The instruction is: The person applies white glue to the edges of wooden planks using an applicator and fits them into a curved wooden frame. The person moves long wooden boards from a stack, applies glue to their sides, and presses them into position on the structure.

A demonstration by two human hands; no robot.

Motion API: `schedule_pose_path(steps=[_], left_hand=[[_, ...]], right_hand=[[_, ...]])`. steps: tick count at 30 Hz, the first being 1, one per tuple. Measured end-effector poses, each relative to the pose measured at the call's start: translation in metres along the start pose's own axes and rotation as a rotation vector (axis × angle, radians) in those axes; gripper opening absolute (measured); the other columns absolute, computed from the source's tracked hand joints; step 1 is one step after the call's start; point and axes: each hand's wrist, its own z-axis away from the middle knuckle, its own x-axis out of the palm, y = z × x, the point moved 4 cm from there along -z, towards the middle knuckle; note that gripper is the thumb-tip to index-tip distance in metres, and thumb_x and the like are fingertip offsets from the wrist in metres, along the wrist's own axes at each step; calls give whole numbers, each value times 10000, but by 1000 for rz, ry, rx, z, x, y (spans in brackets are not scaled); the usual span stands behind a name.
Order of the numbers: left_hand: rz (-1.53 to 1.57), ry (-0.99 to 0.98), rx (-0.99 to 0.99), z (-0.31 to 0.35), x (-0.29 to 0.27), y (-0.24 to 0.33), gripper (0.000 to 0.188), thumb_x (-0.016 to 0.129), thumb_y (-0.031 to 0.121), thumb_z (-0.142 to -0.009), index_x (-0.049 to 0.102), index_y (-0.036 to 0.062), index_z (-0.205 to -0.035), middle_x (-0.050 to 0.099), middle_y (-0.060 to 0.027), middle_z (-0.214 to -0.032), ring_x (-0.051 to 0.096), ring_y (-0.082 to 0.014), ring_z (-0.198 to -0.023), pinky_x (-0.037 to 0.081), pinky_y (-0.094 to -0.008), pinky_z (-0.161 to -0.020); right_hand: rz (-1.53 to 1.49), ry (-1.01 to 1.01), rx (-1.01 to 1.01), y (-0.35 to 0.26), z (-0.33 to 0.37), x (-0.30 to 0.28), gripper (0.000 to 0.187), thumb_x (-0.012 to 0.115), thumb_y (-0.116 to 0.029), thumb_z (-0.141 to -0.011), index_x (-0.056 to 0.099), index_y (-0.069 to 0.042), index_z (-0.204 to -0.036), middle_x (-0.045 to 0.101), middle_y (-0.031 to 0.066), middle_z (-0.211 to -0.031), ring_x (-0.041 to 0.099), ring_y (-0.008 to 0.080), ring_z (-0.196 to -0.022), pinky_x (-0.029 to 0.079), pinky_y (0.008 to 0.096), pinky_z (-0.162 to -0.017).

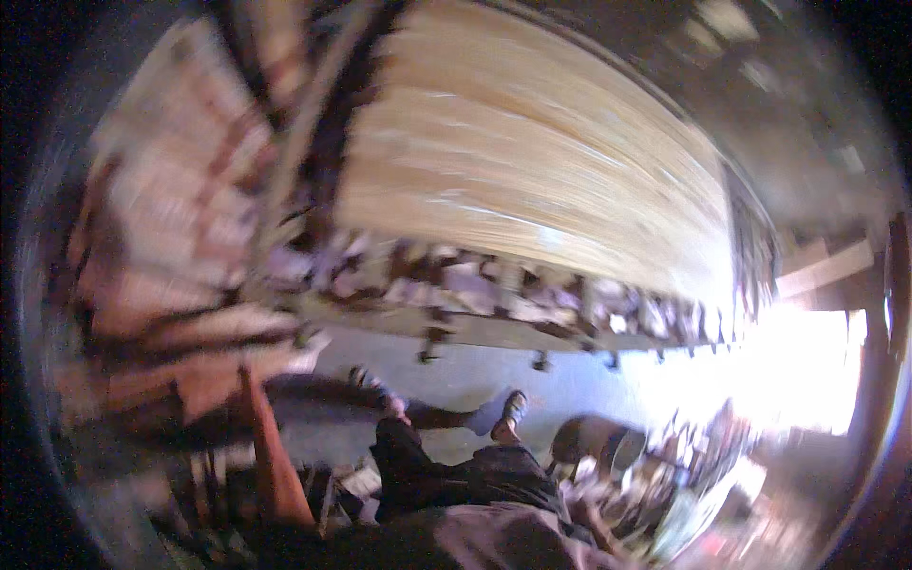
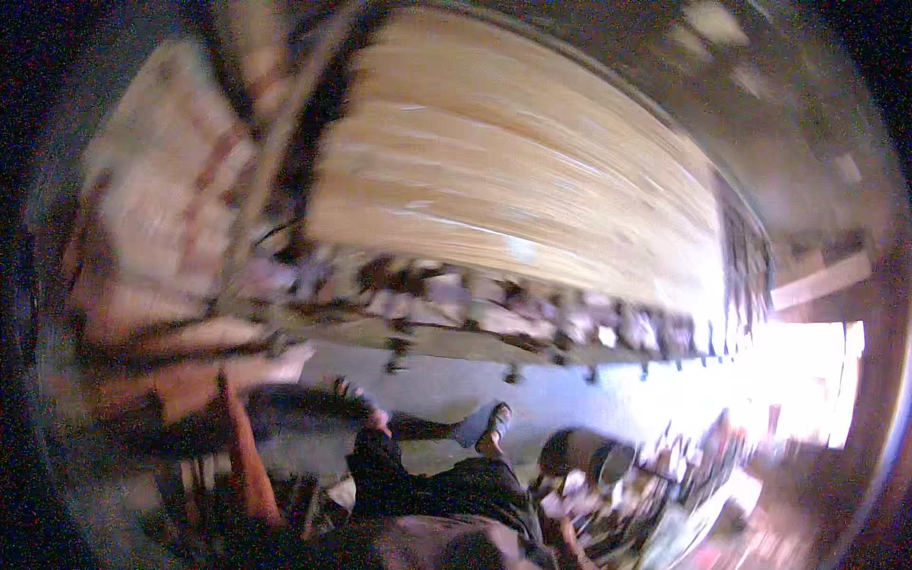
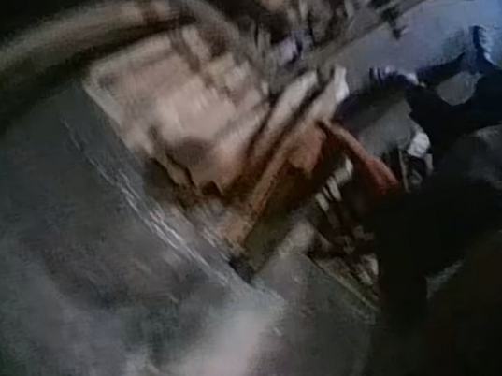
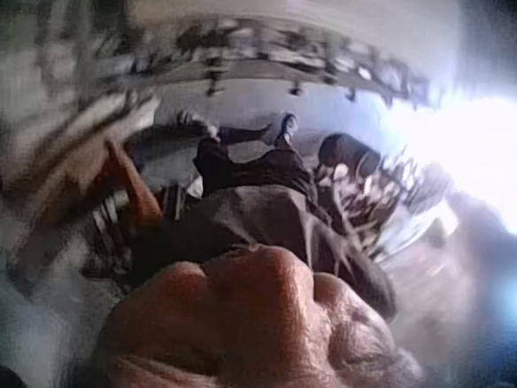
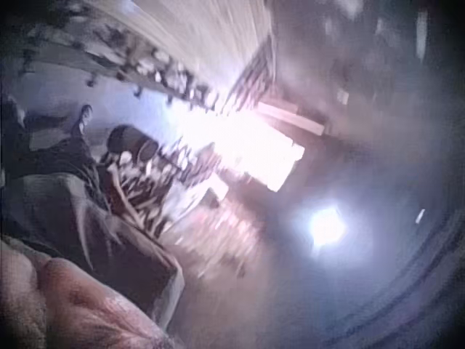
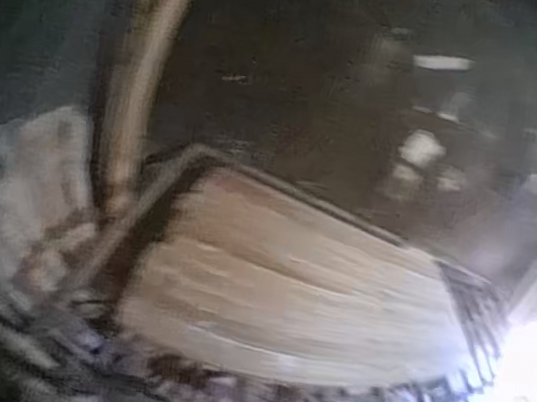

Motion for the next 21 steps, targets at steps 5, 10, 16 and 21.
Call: schedule_pose_path(steps=[5, 10, 16, 21], left_hand=[[-70, -58, 87, 143, -42, 112, 577, 787, 341, -798, 618, -74, -1163, 658, -211, -1157, 642, -306, -1024, 525, -448, -850], [163, -76, 345, 213, -78, 215, 477, 716, 277, -871, 611, -76, -1174, 631, -198, -1193, 613, -300, -1072, 489, -443, -910], [1040, -365, 462, 352, -45, 487, 526, 490, 384, -988, 528, -15, -1327, 595, -181, -1279, 603, -334, -1129, 462, -465, -1009], [1041, -571, 358, 480, 72, 659, 618, 491, 521, -951, 553, -35, -1212, 641, -224, -1060, 657, -343, -893, 531, -457, -806]], right_hand=[[-102, 96, -236, 43, 3, 35, 485, 630, -151, -878, 528, -14, -1331, 673, 126, -1075, 642, 297, -987, 496, 404, -896], [-546, -11, -448, -41, -23, -35, 796, 737, -208, -770, 382, -42, -1463, 505, 242, -1378, 470, 404, -1297, 386, 449, -1091], [-455, 175, -824, 19, -20, -99, 990, 777, -202, -696, 248, -81, -1524, 305, 222, -1532, 276, 429, -1419, 261, 528, -1152], [-621, 291, -687, 169, 1, -187, 963, 830, -229, -683, 329, -29, -1481, 424, 228, -1438, 407, 419, -1337, 349, 453, -1116]])
